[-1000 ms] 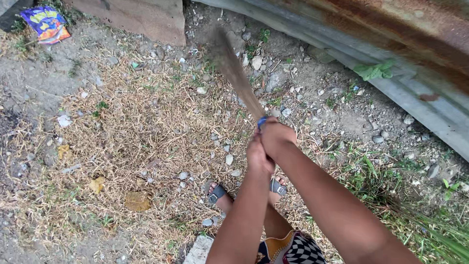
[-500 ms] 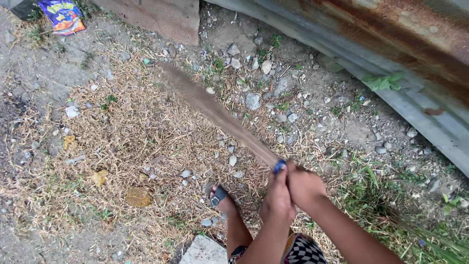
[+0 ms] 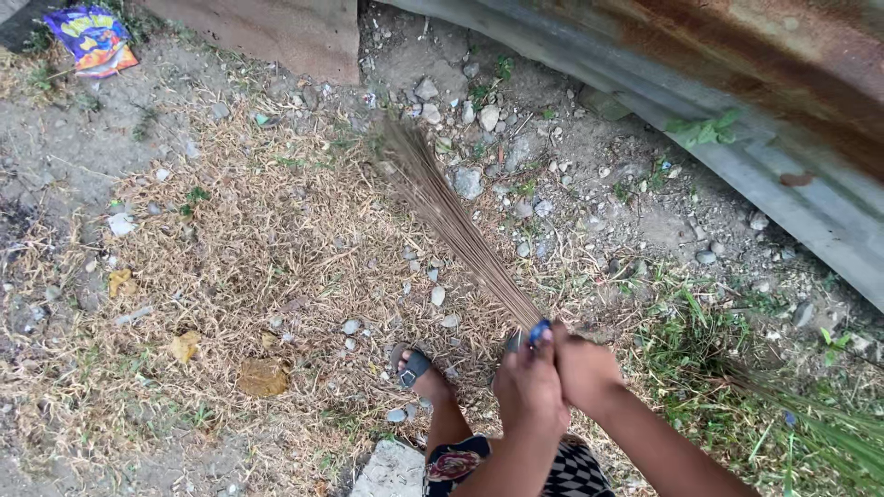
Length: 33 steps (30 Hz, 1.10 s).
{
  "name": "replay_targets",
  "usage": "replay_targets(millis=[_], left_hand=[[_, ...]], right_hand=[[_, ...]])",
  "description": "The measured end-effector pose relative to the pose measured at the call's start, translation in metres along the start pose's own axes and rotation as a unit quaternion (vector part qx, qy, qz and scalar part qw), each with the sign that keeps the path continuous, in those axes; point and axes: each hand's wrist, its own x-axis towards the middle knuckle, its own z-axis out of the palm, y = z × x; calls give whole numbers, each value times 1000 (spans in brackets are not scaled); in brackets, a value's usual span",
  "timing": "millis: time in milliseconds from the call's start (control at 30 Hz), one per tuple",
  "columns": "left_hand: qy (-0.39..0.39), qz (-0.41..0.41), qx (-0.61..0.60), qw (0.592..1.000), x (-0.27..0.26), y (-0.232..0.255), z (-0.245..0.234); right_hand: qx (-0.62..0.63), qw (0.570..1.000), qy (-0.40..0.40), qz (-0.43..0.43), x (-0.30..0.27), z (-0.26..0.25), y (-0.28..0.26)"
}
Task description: The person sweeps dry grass and debris from a concrete surface and the adjacent dirt ground using a handheld stick broom.
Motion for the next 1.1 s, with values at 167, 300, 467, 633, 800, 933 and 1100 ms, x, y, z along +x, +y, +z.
replay_targets(millis=[167, 300, 467, 633, 800, 933, 1100], left_hand=[[-67, 7, -36, 997, 28, -85, -62], [-77, 114, -107, 985, 48, -120, -104], [-27, 114, -137, 984, 13, -64, -118], [-56, 47, -82, 994, 3, 35, -89], [-117, 48, 166, 978, 65, 66, -72], [-123, 18, 8, 992, 101, 75, -83], [-43, 58, -158, 985, 57, 96, -97]], right_hand=[[-38, 999, 10, -17, -50, 49, 23], [-15, 995, 60, -75, -72, 80, 18], [4, 944, 172, -280, -66, 83, -14], [-10, 983, 107, -150, -36, 50, -75], [95, 986, 3, 140, 8, 53, -103], [49, 999, 15, 16, 44, 54, -118], [-44, 991, -4, -123, 17, 15, -162]])
